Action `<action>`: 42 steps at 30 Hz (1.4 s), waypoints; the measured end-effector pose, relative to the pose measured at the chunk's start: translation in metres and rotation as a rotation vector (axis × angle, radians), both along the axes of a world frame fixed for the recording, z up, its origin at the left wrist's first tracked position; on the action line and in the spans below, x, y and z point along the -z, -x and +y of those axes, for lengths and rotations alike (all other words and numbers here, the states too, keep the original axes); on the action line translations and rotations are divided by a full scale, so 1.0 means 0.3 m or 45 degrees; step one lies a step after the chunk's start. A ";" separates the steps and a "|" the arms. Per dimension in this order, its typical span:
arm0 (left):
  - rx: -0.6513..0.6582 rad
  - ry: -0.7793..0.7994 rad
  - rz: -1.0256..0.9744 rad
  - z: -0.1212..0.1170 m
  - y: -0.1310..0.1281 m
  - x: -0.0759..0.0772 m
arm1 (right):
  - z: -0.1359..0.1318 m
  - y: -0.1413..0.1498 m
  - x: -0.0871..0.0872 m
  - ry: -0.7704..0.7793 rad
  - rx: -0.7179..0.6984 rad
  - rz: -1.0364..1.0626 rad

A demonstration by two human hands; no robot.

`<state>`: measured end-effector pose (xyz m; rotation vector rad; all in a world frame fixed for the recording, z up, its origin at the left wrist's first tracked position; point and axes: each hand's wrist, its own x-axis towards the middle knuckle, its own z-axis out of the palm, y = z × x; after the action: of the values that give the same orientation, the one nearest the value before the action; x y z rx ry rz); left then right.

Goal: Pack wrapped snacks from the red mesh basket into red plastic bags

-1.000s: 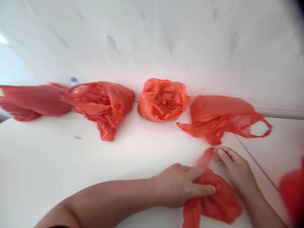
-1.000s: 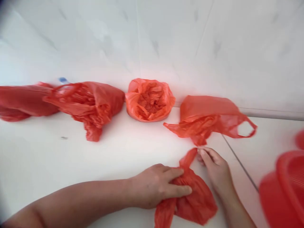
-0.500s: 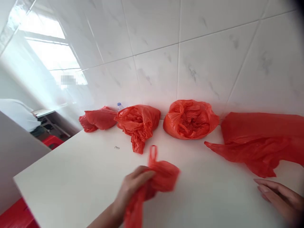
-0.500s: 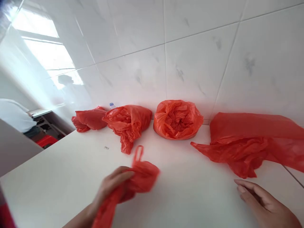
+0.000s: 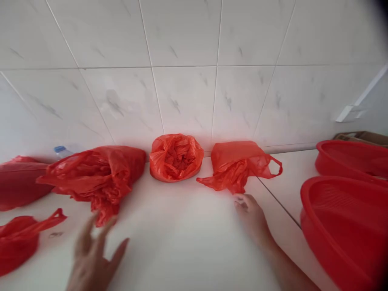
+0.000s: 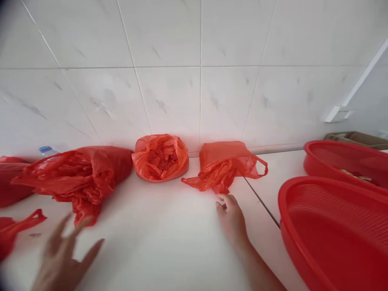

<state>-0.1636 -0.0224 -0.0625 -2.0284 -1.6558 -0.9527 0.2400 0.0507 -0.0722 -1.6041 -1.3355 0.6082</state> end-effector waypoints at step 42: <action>0.688 0.572 -1.794 0.333 -0.665 -0.042 | -0.135 -0.176 -0.100 -0.113 -0.381 1.402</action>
<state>0.0360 0.0776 -0.0498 -2.2027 -1.9600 -2.8873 0.2930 0.0102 -0.0422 -0.7302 -0.7172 1.3354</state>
